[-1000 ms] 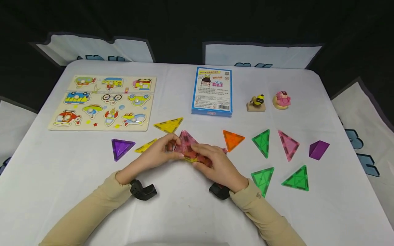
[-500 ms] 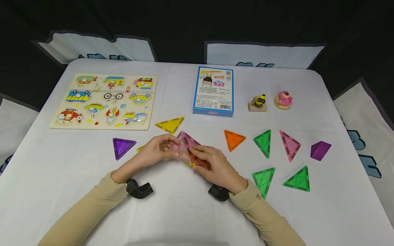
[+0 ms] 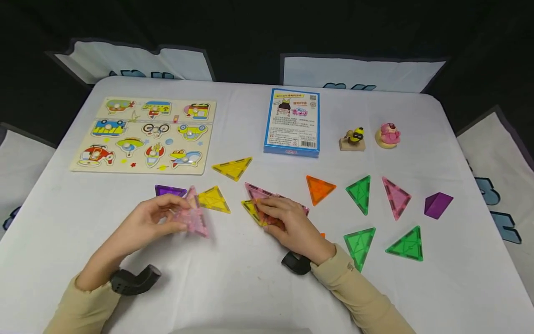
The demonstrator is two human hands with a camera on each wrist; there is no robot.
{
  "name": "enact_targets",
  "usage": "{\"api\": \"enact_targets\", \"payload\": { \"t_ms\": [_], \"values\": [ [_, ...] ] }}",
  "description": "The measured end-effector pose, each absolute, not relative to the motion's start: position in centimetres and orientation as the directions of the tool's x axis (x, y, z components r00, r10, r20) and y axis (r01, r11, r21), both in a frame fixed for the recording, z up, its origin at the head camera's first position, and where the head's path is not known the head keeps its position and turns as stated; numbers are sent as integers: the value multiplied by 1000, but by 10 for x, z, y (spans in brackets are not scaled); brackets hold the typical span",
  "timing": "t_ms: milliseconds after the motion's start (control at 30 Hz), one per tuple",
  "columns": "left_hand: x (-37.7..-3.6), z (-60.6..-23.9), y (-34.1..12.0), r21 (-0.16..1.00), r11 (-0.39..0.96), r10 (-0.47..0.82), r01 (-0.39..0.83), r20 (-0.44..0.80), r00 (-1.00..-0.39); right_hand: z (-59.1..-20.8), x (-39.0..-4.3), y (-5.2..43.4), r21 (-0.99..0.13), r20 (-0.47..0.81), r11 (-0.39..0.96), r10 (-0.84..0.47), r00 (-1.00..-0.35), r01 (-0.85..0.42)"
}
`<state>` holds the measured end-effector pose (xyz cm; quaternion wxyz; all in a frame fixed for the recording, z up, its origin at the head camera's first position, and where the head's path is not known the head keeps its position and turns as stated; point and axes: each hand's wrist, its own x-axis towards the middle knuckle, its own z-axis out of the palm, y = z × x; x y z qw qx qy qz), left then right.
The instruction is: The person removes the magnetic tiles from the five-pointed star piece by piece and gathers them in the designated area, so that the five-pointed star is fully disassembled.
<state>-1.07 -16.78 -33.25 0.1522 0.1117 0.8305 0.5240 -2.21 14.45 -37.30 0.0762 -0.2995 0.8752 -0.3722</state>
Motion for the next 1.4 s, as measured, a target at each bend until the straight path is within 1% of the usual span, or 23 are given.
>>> {"api": "enact_targets", "payload": {
  "t_ms": [133, 233, 367, 467, 533, 600, 700, 767, 833, 933, 1000, 1100, 1167, 1267, 1400],
  "values": [
    [17, -335, -211, 805, 593, 238, 25, -146, -960, -372, -22, 145, -693, 92, 548, -577, -812, -468],
    [31, -344, -234, 722, 690, 202, 50, -125, -971, -371, -23, 146, -693, 98, 546, -575, -812, -471],
    [35, -354, -245, 648, 752, 184, 117, -36, -982, -370, -24, 147, -693, 113, 539, -574, -811, -478],
    [29, -350, -243, 582, 800, 181, 146, -2, -983, -369, -24, 148, -687, 121, 538, -578, -807, -489],
    [21, -341, -235, 545, 823, 191, 161, 2, -982, -369, -24, 148, -680, 127, 538, -583, -803, -498],
    [11, -333, -220, 541, 821, 227, 183, -16, -974, -369, -24, 148, -677, 129, 540, -582, -803, -500],
    [-8, -325, -185, 617, 753, 327, 228, -49, -944, -368, -24, 148, -676, 131, 540, -582, -803, -502],
    [-23, -327, -158, 670, 695, 414, 262, -75, -907, -368, -24, 148, -678, 123, 543, -580, -805, -495],
    [-38, -331, -130, 696, 661, 477, 280, -101, -873, -368, -24, 148, -678, 117, 545, -583, -804, -493],
    [-60, -339, -97, 654, 679, 535, 335, -128, -835, -369, -24, 148, -678, 114, 541, -590, -799, -497],
    [-70, -344, -82, 587, 720, 554, 370, -165, -816, -369, -24, 148, -679, 121, 532, -599, -792, -506],
    [-79, -348, -69, 501, 755, 586, 424, -224, -778, -370, -24, 148, -684, 137, 507, -616, -776, -524],
    [-81, -350, -64, 472, 759, 601, 448, -243, -762, -370, -23, 148, -688, 150, 492, -622, -768, -533],
    [-80, -351, -62, 503, 748, 600, 433, -236, -764, -370, -23, 147, -697, 167, 483, -610, -775, -530],
    [-77, -354, -63, 616, 707, 585, 347, -234, -776, -371, -23, 147, -694, 178, 510, -562, -807, -508]
  ]
}}
